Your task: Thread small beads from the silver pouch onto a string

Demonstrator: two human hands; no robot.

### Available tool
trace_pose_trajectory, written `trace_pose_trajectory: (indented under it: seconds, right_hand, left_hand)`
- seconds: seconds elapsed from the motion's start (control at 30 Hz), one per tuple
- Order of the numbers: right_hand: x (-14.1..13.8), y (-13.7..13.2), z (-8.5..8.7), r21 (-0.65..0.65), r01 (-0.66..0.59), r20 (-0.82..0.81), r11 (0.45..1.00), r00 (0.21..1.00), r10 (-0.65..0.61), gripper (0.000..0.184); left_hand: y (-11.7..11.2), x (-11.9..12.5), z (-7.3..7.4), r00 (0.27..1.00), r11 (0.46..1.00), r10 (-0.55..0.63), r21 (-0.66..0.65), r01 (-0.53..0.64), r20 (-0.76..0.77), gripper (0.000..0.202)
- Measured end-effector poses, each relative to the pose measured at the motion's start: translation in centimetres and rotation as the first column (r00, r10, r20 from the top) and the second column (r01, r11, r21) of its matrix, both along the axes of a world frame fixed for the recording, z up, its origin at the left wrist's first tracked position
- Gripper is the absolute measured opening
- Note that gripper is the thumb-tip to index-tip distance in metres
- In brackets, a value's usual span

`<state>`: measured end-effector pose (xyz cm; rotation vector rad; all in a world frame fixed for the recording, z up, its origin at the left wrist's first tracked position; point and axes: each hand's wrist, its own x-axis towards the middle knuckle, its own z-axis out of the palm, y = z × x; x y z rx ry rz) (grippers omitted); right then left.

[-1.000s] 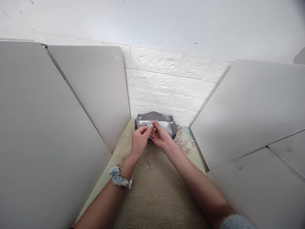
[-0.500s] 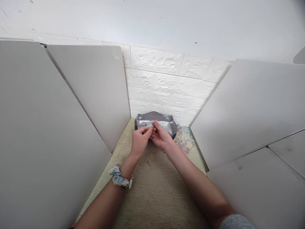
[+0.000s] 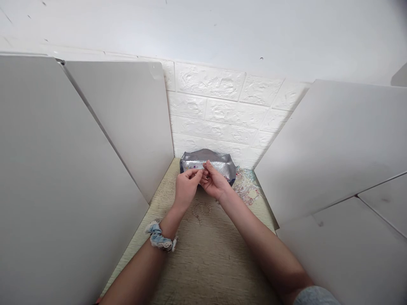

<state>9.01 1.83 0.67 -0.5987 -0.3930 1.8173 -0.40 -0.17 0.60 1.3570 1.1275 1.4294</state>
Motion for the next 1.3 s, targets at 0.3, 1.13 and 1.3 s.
trace_pose_trajectory:
  seconds: [0.3,1.13,1.3]
  right_hand:
    - [-0.09,-0.08,-0.04,0.003,0.006,0.012,1.0,1.0,-0.006,0.021]
    - [-0.15,-0.3,-0.35,0.16,0.04,0.166,0.986,0.984,-0.067,0.017]
    - [0.34,-0.28,0.11,0.29,-0.015,0.413,0.957,0.904,-0.111,0.018]
  left_hand:
    - [0.08,-0.06,-0.21,1.0,1.0,-0.002,-0.004,0.002,-0.024,0.022]
    - [0.26,-0.22,0.22,0.995,0.994,0.023,-0.11,-0.012,0.099,0.025]
    - [0.22,-0.24,0.2,0.986,0.983,-0.016,-0.179,0.046,0.167,0.034]
